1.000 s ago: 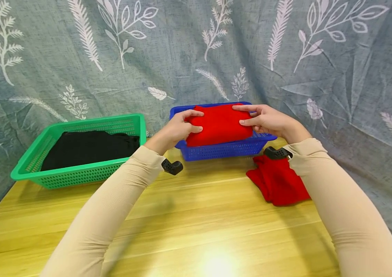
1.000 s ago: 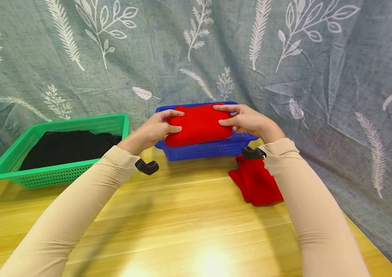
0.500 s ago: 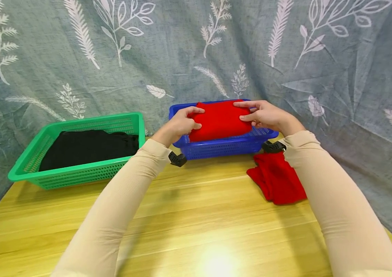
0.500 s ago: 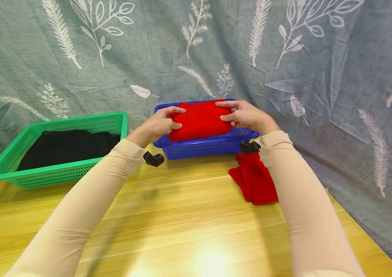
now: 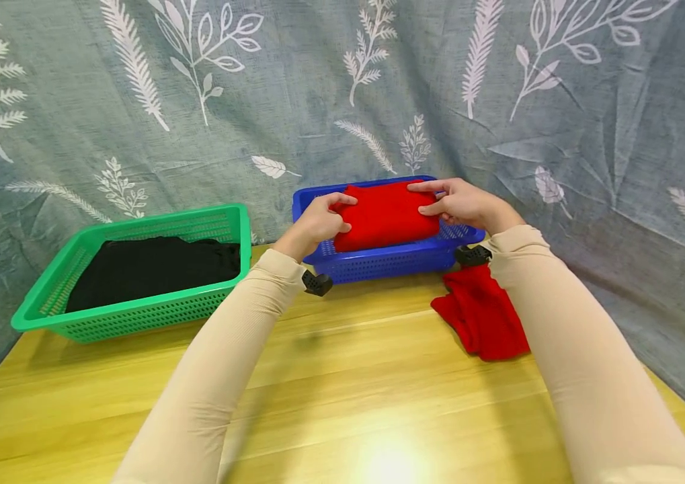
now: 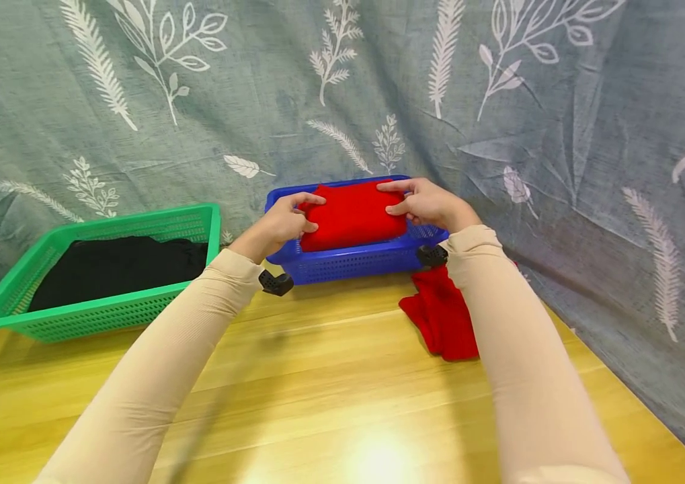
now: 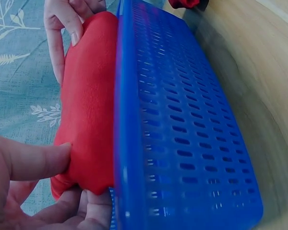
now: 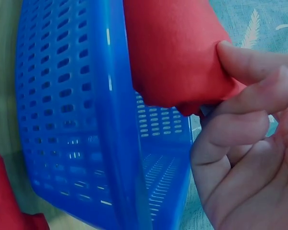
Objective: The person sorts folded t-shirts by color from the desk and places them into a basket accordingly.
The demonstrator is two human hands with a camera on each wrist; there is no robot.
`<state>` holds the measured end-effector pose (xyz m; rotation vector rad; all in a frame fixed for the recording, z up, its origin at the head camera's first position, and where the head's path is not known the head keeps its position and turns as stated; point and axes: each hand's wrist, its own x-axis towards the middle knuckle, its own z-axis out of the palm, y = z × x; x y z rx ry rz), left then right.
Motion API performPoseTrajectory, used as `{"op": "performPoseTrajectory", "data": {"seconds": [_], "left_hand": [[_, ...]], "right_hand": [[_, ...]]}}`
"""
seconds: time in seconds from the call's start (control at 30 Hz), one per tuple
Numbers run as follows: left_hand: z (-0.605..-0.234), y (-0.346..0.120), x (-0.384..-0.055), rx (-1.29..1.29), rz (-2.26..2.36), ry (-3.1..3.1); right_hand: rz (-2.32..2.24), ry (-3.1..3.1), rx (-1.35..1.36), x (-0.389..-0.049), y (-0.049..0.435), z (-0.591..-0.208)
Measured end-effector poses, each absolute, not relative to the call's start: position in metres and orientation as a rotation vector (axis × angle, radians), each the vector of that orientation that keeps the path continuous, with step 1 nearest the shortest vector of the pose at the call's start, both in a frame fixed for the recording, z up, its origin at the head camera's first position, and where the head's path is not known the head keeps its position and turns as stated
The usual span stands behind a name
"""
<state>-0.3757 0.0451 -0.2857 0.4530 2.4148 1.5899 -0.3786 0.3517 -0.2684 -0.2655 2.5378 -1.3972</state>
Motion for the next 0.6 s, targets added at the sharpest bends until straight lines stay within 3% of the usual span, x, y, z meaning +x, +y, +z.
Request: {"op": "performPoseTrajectory", "data": {"seconds": [0.6], "left_hand": [[-0.2887, 0.0432, -0.3769, 0.369, 1.548, 2.484]], "right_hand": [[-1.320, 2.664, -0.111, -0.3752, 0.3511, -0.2618]]}}
